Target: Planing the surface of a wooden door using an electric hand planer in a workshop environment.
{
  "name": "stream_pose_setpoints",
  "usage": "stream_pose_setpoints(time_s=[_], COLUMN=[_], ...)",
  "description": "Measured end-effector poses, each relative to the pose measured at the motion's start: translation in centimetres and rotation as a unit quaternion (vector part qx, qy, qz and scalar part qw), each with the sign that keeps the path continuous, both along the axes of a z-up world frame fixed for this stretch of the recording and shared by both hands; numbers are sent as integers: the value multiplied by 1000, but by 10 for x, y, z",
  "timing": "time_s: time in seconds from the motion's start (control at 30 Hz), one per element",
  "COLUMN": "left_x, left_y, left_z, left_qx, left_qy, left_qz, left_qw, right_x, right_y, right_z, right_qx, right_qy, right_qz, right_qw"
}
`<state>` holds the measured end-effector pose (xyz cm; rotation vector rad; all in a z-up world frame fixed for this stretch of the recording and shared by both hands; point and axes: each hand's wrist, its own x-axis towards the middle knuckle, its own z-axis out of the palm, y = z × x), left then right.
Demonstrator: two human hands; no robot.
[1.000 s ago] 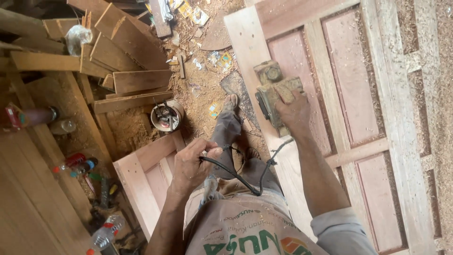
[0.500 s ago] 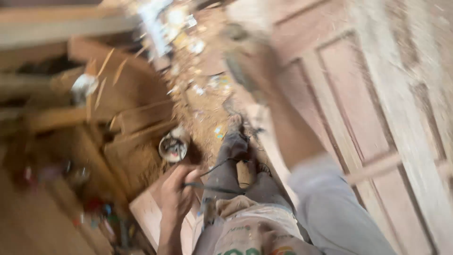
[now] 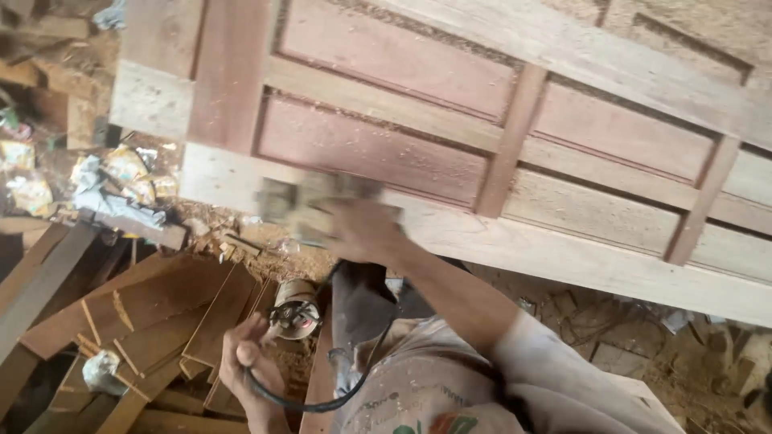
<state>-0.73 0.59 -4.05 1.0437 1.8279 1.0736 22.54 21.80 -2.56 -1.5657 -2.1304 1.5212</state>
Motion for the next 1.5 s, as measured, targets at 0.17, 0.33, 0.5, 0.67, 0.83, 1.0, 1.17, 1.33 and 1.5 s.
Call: stream_pose_setpoints(time_s=[0.17, 0.33, 0.5, 0.67, 0.83, 1.0, 1.17, 1.33, 1.5], left_x=[60, 195, 323, 395, 423, 440, 424, 458, 481], left_y=[52, 100, 95, 64, 32, 10, -10, 4, -18], left_z=[-42, -66, -74, -95, -94, -80, -136, -93, -119], left_qx=[-24, 86, -28, -155, -189, -238, -182, -306, -159], left_qy=[-46, 256, 340, 455, 532, 484, 489, 480, 521], left_qz=[-138, -428, -588, -622, -555, -535, -496, -490, -539], left_qw=[989, 863, 733, 618, 610, 651, 694, 661, 642], right_x=[171, 290, 488, 504, 578, 593, 597, 604, 623], right_y=[-72, -139, -307, -368, -446, -472, -473, -452, -440], right_z=[49, 133, 43, 81, 40, 35, 46, 86, 110], right_qx=[45, -195, -61, -131, -133, -106, -79, -125, -175], right_qy=[-41, -240, -216, -219, -221, -275, -130, -87, -134], right_qz=[-136, -471, -515, -672, -658, -630, -715, -753, -749], right_qw=[989, 826, 827, 695, 707, 719, 682, 640, 624])
